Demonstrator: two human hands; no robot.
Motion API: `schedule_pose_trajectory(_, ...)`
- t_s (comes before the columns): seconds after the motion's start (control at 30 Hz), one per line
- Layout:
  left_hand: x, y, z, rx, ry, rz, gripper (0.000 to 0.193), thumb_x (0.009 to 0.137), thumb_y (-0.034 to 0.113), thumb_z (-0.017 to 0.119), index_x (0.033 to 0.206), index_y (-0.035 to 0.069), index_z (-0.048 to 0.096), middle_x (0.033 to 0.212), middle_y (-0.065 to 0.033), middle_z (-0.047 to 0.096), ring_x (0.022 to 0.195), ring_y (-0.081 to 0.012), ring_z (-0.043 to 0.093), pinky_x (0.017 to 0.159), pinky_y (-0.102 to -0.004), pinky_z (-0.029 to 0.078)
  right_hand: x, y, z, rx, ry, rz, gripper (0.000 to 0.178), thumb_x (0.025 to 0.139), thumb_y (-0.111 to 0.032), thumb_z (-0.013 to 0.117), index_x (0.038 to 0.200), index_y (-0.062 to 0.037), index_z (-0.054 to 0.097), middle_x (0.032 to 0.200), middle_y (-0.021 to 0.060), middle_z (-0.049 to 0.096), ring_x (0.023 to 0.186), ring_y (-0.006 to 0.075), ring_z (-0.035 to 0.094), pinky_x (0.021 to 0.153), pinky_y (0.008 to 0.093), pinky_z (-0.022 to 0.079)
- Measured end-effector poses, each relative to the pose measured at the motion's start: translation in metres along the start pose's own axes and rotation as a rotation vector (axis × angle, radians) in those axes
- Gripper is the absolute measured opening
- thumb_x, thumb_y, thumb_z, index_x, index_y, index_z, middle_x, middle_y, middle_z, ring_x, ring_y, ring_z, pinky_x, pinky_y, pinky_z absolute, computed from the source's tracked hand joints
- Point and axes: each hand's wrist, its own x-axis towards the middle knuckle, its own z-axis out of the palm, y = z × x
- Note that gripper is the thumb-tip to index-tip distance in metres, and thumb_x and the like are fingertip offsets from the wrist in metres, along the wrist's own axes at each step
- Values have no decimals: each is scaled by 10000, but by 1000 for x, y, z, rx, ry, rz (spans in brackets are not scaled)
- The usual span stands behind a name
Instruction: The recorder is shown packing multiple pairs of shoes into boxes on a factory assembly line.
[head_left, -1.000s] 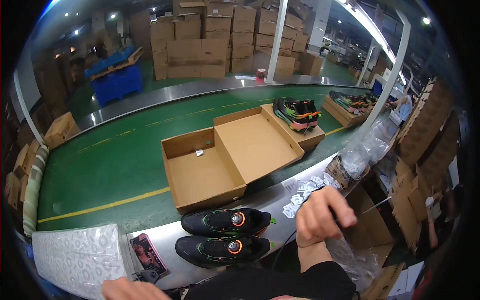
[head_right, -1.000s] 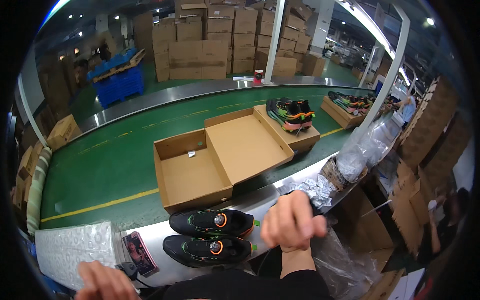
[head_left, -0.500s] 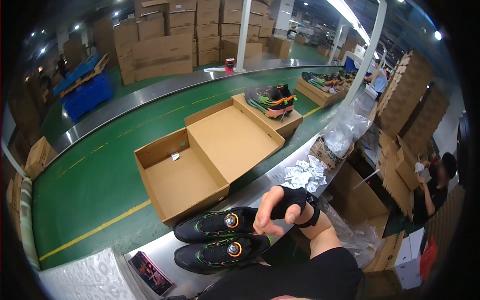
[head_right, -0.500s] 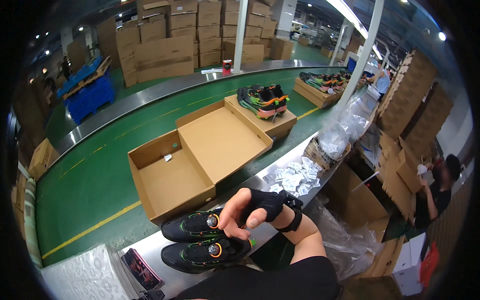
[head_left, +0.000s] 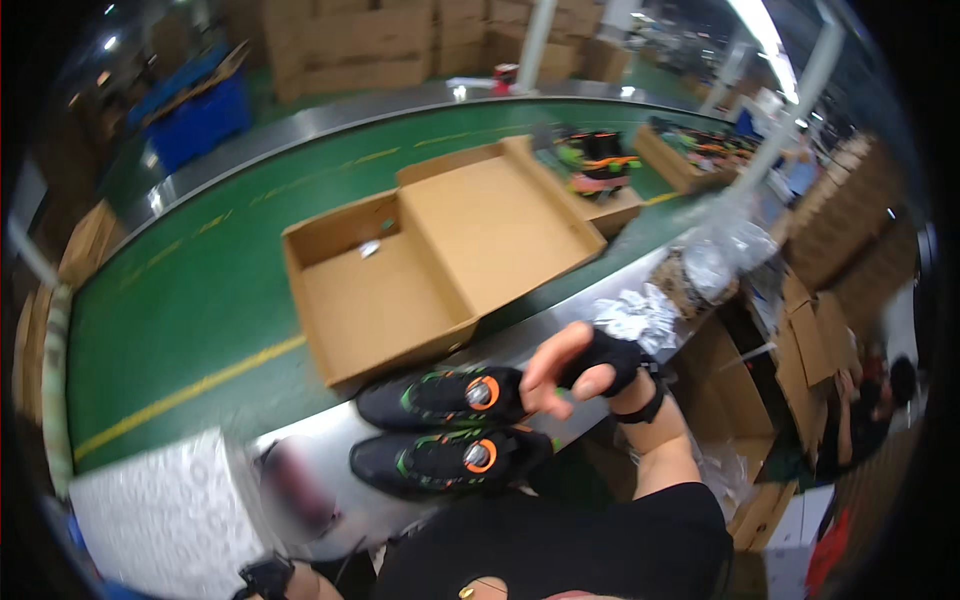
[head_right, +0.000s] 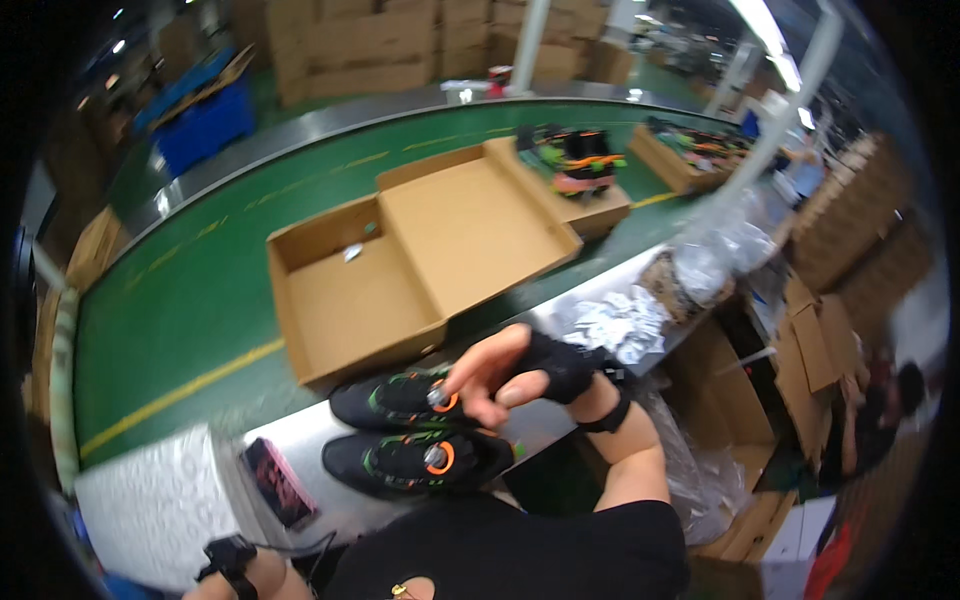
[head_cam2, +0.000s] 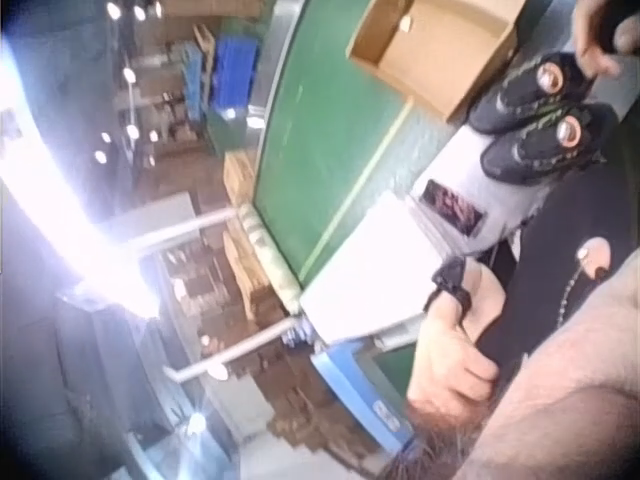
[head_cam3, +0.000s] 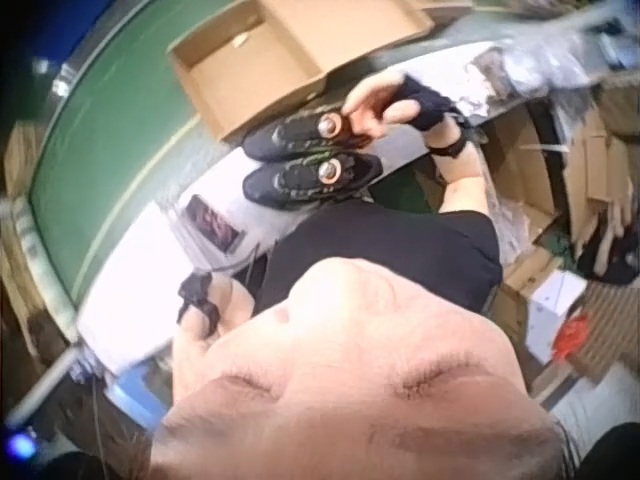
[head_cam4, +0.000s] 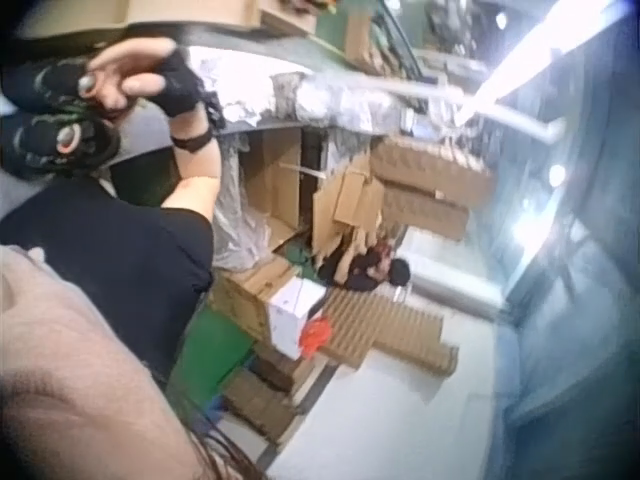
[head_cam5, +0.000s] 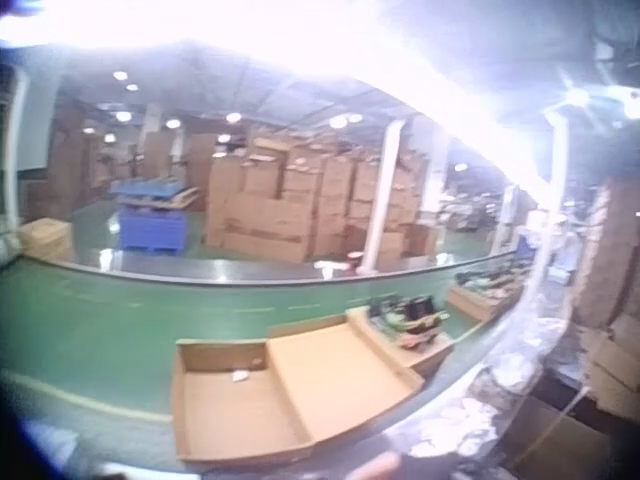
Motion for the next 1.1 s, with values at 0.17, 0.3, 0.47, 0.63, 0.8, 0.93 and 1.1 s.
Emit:
schedule_pose_trajectory(0.17, -8, 17, 8, 103, 310, 10, 208, 822, 147, 438, 738, 30, 589, 743, -79, 543, 553, -152, 489, 483, -315, 398, 11, 12, -22, -83, 84, -104, 423, 734, -239, 630, 1044, 31, 534, 628, 95, 579, 616, 216, 560, 659, 375, 450)
schedule_pose_trajectory(0.3, -45, 85, 45, 202, 768, 321, 194, 797, 54, 469, 699, -48, 602, 677, -165, 584, 491, -225, 545, 412, -356, 472, 38, 11, -27, -240, 212, -4, 419, 729, -217, 618, 1057, 30, 530, 712, 85, 570, 666, 168, 533, 679, 304, 436)
schedule_pose_trajectory(0.47, -168, 151, 85, 1088, 1894, -879, 343, 848, 251, 509, 1047, -27, 542, 1023, -101, 551, 790, -146, 531, 657, -265, 441, 102, 45, -28, -1348, 179, -20, 410, 730, -125, 623, 1109, -18, 510, 1023, 140, 560, 944, 254, 544, 852, 330, 408)
schedule_pose_trajectory(0.63, -239, 160, 138, 1095, 942, -2846, 684, 717, 475, 617, 1143, -45, 490, 1269, -240, 384, 1189, -338, 378, 939, -436, 331, 137, 104, -68, -1636, -27, 86, 413, 737, -123, 596, 1132, -59, 492, 1103, 159, 531, 1016, 327, 504, 856, 367, 405)
schedule_pose_trajectory(0.8, -245, 153, 168, 1119, 1074, -2876, 1004, 637, 537, 658, 1348, 14, 181, 1414, -189, 109, 1316, -302, 98, 926, -654, 151, 148, 131, -84, -1441, -154, 389, 358, 758, -41, 500, 1114, -76, 501, 956, 211, 568, 871, 360, 557, 757, 386, 451)
schedule_pose_trajectory(0.93, -254, 150, 181, 1474, 1257, -2734, 894, 674, 466, 661, 1317, 5, 244, 1391, -201, 182, 1292, -334, 168, 994, -497, 214, 149, 131, -84, -1464, -162, 299, 361, 745, -38, 496, 1104, -76, 511, 925, 215, 572, 839, 355, 566, 723, 388, 460)
schedule_pose_trajectory(1.1, -256, 160, 194, 1917, 1175, -2440, 463, 774, 296, 606, 1100, -11, 487, 1219, -212, 433, 1141, -362, 401, 915, -359, 352, 152, 133, -90, -1483, -176, 332, 356, 741, -40, 501, 1093, -89, 530, 926, 212, 576, 861, 362, 559, 743, 413, 452)
